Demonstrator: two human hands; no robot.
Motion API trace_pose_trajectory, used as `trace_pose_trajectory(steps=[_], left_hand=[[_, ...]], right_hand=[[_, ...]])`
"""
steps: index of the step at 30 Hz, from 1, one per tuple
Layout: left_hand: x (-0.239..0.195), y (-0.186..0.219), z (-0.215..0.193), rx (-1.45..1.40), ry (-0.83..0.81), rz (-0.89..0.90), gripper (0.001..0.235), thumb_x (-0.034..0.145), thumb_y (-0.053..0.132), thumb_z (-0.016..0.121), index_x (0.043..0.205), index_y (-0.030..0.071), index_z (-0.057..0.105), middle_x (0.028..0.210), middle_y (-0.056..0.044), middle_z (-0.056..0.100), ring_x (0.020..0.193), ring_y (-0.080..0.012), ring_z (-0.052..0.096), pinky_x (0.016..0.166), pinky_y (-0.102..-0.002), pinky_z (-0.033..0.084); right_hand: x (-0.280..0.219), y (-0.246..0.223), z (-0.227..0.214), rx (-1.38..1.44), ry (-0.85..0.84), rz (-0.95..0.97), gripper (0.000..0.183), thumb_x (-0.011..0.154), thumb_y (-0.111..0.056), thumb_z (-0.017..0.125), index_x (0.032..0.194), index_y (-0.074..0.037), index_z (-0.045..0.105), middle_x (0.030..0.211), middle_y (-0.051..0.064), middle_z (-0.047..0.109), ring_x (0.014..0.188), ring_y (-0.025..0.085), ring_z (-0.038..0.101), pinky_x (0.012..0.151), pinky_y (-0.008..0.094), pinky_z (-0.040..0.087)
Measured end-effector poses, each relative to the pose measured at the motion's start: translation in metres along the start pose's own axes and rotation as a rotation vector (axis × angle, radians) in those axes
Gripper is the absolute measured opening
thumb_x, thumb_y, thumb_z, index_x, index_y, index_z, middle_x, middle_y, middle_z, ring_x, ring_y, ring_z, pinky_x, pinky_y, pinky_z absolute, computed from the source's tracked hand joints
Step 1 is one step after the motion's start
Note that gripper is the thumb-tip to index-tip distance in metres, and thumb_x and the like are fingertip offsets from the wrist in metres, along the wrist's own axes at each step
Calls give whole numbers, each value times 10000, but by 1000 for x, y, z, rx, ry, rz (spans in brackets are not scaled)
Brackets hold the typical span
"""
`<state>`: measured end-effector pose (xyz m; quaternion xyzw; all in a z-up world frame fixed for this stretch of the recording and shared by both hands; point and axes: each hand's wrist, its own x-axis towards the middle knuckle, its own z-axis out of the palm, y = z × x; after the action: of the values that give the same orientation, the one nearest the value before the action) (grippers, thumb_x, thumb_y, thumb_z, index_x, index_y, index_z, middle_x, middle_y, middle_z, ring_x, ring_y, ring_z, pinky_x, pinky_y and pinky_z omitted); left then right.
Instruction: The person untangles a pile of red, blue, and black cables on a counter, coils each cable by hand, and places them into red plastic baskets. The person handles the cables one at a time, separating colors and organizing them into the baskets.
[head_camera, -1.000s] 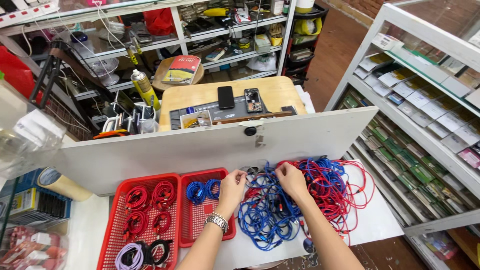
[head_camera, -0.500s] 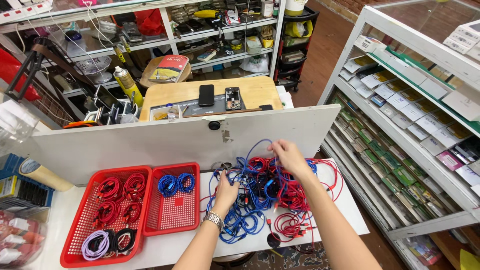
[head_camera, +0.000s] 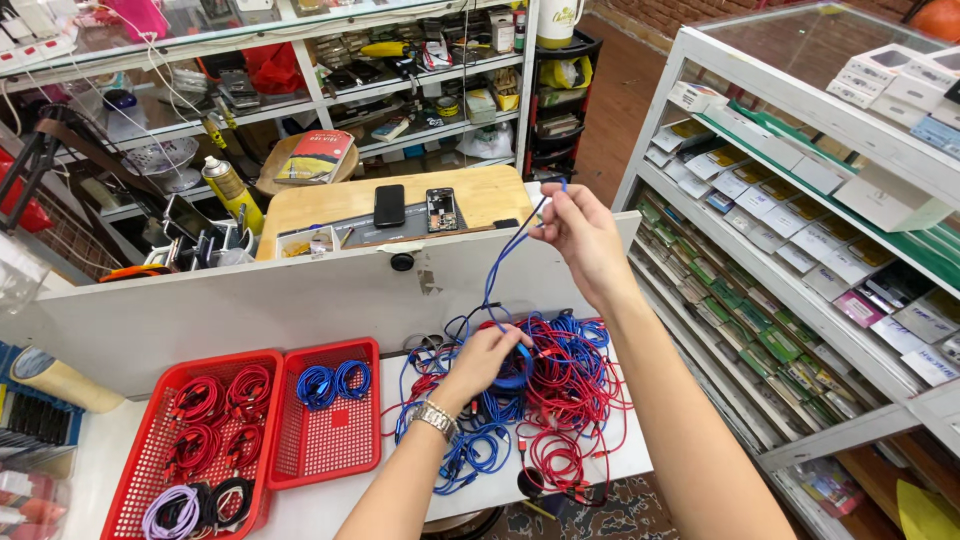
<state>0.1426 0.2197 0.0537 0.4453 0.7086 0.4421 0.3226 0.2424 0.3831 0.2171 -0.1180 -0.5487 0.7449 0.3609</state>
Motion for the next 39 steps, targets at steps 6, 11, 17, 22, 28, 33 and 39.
trace_pose_trajectory(steps=[6,11,17,22,28,33,39], left_hand=[[-8,-21,-54,617,391,508,282,975,350,599,813,198,773,898,-35,749,948,-270,659,1073,-565,203],[-1,-55,-79,259,391,-95,341,1018,254,486,918,67,754,746,-36,778,723,-205,747,983,-497,438],[12,-130,-98,-497,704,-280,315,1047,207,504,1017,-45,691,659,-87,643,600,-193,727,551,-335,536],[35,-115,-53,-535,421,-273,313,957,190,662,1215,21,716,694,-4,570,461,-125,498,474,-296,479],[40,-33,9,-217,19,-47,917,793,168,822,1574,166,341,634,-13,603,486,-104,535,446,-272,446],[51,3,25,-144,102,213,954,809,185,820,1598,110,289,689,-22,643,564,-102,576,509,-276,475],[50,21,2,37,189,323,330,1044,346,608,1091,58,761,762,-13,669,654,-94,598,610,-278,484]], right_hand=[[-7,35,-92,-4,373,164,214,1037,-218,568,1135,-35,620,813,18,598,677,93,511,748,320,527],[-24,47,-188,232,549,168,177,1084,-244,546,1028,-80,580,817,10,598,652,83,468,693,281,479],[-57,45,-208,224,667,159,235,1094,-302,442,1007,-104,533,722,1,515,631,90,465,628,270,409],[-71,10,-121,-41,388,59,335,1063,-249,475,1300,-50,602,672,-39,435,569,50,349,583,241,369],[-74,-38,-24,-171,28,262,396,1040,-233,473,1403,-107,568,591,-46,455,487,39,344,491,210,329],[-82,-14,-3,-416,-170,543,411,1022,-252,495,1396,-110,587,579,-25,527,455,45,425,473,231,437],[-87,42,-57,-583,-253,637,401,1069,-318,498,1204,0,702,874,114,806,626,171,696,625,293,595]])
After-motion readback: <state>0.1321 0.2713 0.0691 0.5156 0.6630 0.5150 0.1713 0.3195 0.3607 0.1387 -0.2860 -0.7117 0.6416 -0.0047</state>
